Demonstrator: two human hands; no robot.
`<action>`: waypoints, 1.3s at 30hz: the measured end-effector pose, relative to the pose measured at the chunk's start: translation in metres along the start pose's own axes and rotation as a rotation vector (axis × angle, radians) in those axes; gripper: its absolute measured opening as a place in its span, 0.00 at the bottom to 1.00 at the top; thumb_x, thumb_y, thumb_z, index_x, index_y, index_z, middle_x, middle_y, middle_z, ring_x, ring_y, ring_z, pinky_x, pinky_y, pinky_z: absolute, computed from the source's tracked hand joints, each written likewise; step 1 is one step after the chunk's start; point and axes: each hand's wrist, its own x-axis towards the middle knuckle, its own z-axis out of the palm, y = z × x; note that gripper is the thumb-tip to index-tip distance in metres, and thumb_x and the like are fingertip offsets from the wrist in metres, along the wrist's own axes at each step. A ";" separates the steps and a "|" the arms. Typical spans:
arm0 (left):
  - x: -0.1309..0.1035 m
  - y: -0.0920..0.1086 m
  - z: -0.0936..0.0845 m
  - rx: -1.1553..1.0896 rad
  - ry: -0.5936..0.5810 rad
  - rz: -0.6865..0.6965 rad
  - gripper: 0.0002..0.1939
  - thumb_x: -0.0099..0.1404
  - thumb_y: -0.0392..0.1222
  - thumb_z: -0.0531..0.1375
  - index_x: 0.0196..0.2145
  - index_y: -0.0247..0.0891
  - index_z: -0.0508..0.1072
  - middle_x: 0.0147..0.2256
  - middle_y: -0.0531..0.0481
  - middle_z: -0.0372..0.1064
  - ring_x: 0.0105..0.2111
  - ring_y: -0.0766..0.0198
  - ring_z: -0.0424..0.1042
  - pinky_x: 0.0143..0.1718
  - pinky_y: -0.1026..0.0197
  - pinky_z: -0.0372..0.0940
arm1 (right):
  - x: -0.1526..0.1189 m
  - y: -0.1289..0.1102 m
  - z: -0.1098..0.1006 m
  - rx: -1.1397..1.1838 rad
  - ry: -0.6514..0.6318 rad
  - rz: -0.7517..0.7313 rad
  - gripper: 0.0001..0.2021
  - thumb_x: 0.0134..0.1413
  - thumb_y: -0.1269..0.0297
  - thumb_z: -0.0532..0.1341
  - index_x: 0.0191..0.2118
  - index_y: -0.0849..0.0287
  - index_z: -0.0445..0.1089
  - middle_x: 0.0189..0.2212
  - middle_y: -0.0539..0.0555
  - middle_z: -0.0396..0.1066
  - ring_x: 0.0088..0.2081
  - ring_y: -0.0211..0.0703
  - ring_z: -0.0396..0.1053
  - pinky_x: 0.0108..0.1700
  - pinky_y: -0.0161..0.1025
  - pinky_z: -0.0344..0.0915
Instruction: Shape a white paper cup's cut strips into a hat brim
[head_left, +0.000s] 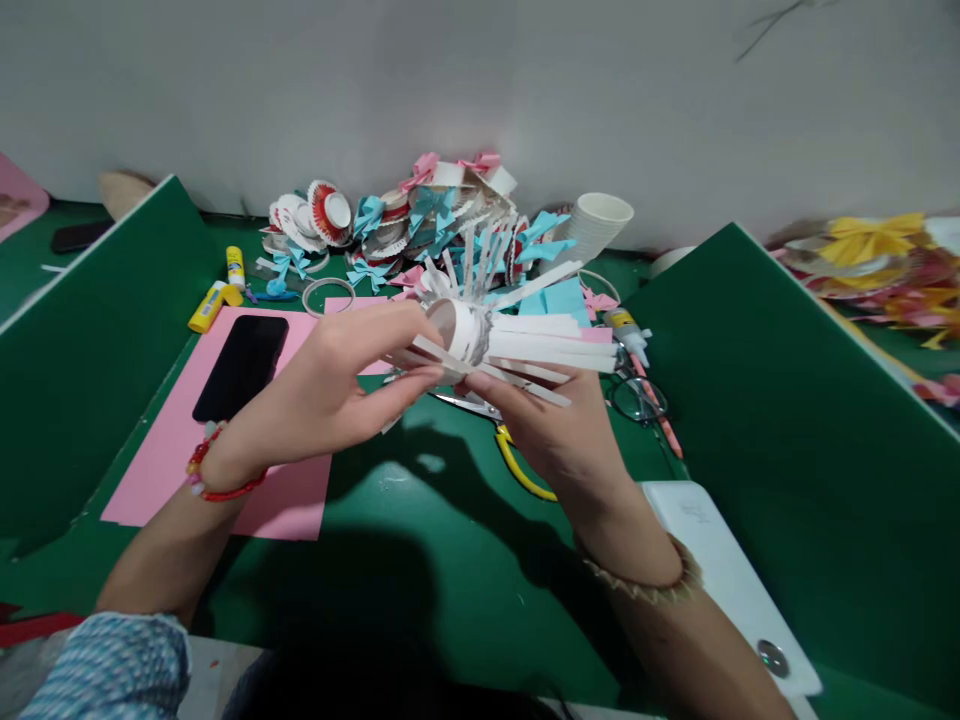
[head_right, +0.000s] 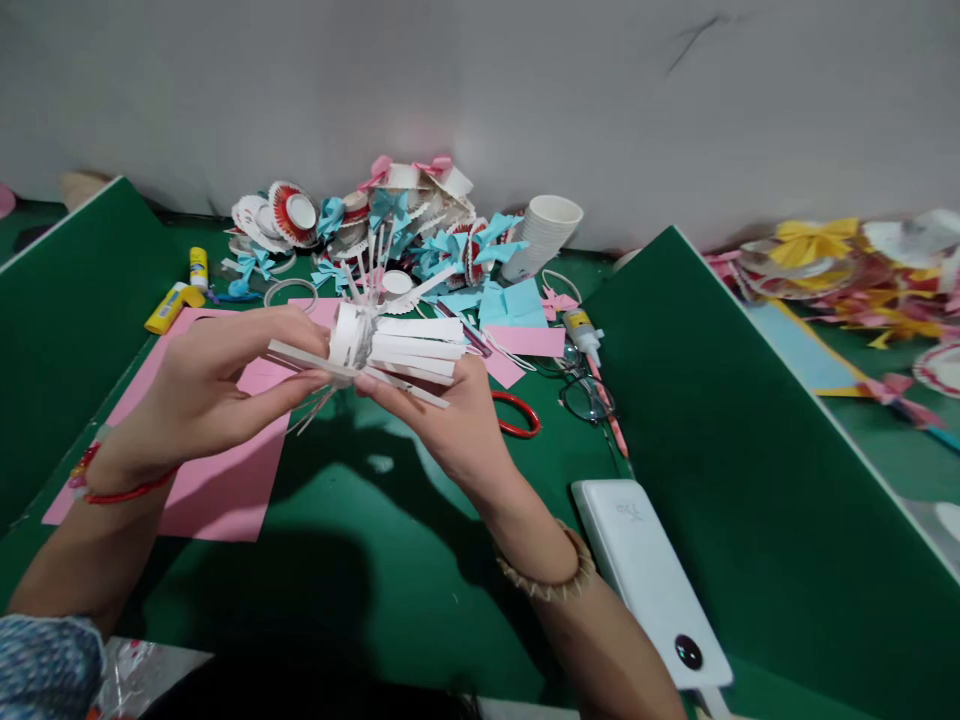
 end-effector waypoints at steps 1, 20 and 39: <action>0.000 -0.001 0.001 -0.004 0.006 0.010 0.03 0.62 0.39 0.57 0.33 0.39 0.70 0.32 0.49 0.71 0.33 0.63 0.70 0.36 0.60 0.66 | 0.000 0.000 0.000 0.019 -0.004 0.005 0.07 0.45 0.62 0.66 0.33 0.53 0.75 0.35 0.49 0.77 0.40 0.47 0.73 0.47 0.47 0.70; 0.000 0.006 0.008 0.083 0.215 0.082 0.04 0.58 0.31 0.58 0.28 0.37 0.68 0.26 0.52 0.67 0.27 0.66 0.67 0.29 0.62 0.65 | -0.014 -0.034 0.003 -0.969 0.373 -0.819 0.14 0.43 0.65 0.68 0.38 0.56 0.68 0.26 0.52 0.67 0.28 0.42 0.65 0.30 0.42 0.60; -0.002 0.023 0.022 0.040 0.230 0.162 0.07 0.56 0.28 0.58 0.27 0.37 0.66 0.26 0.50 0.68 0.27 0.67 0.68 0.28 0.64 0.65 | -0.025 -0.047 0.021 -0.869 0.266 -0.617 0.07 0.49 0.75 0.60 0.26 0.57 0.70 0.18 0.48 0.70 0.19 0.33 0.66 0.20 0.29 0.63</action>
